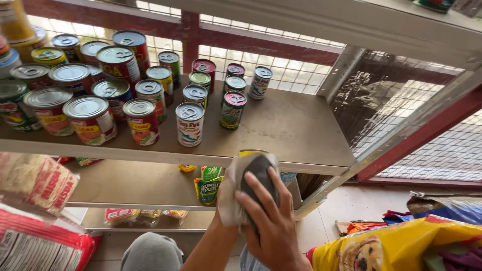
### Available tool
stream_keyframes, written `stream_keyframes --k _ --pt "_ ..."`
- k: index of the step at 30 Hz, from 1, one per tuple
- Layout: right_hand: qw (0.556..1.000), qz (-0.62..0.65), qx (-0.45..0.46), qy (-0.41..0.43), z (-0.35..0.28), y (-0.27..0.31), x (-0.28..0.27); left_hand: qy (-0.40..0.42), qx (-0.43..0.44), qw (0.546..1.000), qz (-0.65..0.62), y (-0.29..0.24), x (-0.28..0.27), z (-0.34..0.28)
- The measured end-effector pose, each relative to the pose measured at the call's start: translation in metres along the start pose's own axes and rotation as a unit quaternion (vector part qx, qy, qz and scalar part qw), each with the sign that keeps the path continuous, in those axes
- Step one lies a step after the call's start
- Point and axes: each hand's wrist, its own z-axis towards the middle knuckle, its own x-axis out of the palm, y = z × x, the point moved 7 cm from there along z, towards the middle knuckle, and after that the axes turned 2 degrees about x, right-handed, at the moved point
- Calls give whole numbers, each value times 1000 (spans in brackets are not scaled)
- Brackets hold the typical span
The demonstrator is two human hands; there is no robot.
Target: The person cleans and organizes canned goods by picking up each can, wiping it with a cloth, then placing it on a store shelf. The cans are held in one hand while being wiped with the cloth in the other.
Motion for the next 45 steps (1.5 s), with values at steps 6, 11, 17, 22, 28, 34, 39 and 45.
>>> stream_keyframes --k 6,11,17,22,28,34,39,45 --pt "997 47 -51 25 -37 -9 7 130 -16 991 35 -17 -4 5" --pt "995 17 6 -96 13 -15 -30 28 71 990 117 -13 16 -10" --pt "998 43 14 -36 12 -5 -4 65 14 997 38 -3 5 -12" --pt "999 34 -14 -3 -25 -29 -5 145 -18 989 38 -8 6 -9" --pt "995 69 36 -59 18 -26 -39 66 23 991 115 0 28 -17" --pt "999 39 -19 9 6 -13 -7 67 10 997 24 -2 12 -17" --pt "993 104 29 54 -11 -48 -14 51 6 996 73 -17 26 -20" --pt "968 210 88 -105 15 -41 -32 100 40 990 89 -8 30 -15"
